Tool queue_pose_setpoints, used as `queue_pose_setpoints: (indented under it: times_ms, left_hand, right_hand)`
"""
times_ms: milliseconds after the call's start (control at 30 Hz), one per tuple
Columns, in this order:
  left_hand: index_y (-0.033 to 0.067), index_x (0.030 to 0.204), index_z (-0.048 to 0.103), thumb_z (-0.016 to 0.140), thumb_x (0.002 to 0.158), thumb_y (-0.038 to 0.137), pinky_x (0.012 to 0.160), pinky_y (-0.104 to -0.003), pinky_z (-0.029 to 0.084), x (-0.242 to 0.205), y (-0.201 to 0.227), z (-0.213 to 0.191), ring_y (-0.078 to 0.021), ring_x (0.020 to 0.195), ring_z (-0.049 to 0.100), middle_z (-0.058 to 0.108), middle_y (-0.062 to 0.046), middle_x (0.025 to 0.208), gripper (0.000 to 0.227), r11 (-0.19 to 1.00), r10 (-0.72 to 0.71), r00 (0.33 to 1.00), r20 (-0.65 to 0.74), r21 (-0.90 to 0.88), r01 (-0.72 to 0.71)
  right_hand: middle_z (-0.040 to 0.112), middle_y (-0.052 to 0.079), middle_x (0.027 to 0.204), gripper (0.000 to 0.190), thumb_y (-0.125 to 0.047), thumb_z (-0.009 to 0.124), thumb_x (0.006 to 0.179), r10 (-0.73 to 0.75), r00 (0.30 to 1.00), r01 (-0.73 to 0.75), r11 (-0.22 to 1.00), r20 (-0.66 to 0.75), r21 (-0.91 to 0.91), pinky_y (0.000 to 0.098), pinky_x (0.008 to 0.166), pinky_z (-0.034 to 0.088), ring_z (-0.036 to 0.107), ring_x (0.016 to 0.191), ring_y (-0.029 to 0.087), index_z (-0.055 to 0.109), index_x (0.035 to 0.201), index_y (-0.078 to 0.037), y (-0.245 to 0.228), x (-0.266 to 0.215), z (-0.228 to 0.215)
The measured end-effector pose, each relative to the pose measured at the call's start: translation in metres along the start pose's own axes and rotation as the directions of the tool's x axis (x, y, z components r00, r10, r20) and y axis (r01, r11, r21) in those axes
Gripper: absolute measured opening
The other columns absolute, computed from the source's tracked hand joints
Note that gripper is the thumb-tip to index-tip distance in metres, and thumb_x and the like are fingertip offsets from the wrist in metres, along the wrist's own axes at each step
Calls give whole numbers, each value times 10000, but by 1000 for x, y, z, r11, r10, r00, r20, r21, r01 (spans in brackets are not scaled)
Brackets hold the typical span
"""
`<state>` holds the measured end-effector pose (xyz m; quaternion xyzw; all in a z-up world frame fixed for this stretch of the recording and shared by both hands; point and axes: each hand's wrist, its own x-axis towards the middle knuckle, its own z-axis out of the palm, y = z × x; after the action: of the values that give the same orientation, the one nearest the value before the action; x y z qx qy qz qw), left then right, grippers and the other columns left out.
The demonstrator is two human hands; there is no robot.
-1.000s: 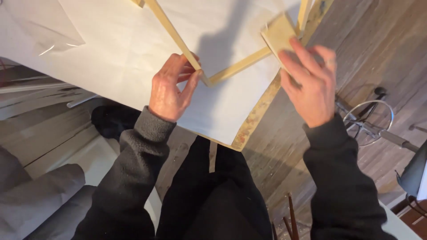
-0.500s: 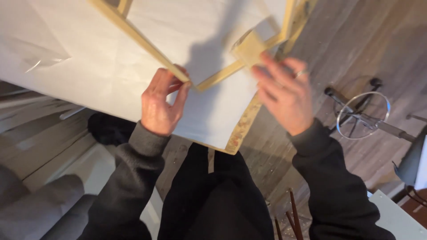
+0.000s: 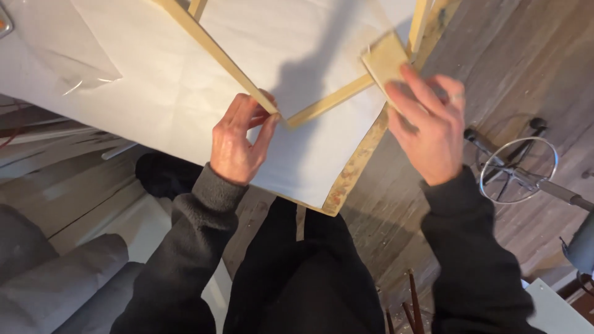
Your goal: Sanding the corners and edges of a wooden frame using a sanding block.
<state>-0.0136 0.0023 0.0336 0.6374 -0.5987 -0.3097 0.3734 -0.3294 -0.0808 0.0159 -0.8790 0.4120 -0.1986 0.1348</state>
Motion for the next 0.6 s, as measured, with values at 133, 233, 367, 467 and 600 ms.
queue_pose_setpoints:
  times_ms: [133,233,367,467,600]
  left_hand:
    - [-35,1219,647,753,963,-89,835,-421,745,3,-2,4,-301,890,792,692,-174,1051,282,1000,18,1000,6,-7,-18]
    - [-38,1242,636,749,967,-100,850,-435,745,-1,-3,8,-308,913,788,694,-186,1078,304,1000,15,1000,13,-17,-14]
    - [-38,1200,648,750,964,-94,812,-423,748,0,-12,8,-302,880,796,699,-182,1036,263,1000,22,1000,-10,-8,-22]
    - [-14,1185,649,753,964,-84,774,-412,749,2,-10,8,-288,842,792,690,-173,1024,254,1000,26,1000,0,6,-26]
    - [-60,1244,644,750,969,-81,811,-429,742,5,4,4,-309,900,790,695,-194,1070,295,1000,13,1000,21,-17,-13]
  right_hand:
    - [650,33,1545,396,12,884,911,35,998,-34,999,-52,12,371,1013,491,513,1218,258,841,1294,-79,-22,26,3]
    - [664,30,1538,386,-13,891,913,26,999,-27,999,-24,-31,355,986,490,541,1198,232,840,1285,-101,-6,9,1]
    - [689,80,1516,418,111,860,852,44,999,-44,999,-13,-13,383,924,526,561,1196,307,855,1247,-24,-16,4,-39]
    - [674,82,1528,400,98,870,874,12,999,-12,1000,-38,-1,390,1020,521,524,1218,306,860,1260,-6,-10,4,-33]
    - [657,31,1546,358,-71,926,924,-21,1000,20,998,-9,-54,371,981,461,488,1241,230,840,1271,-95,2,10,8]
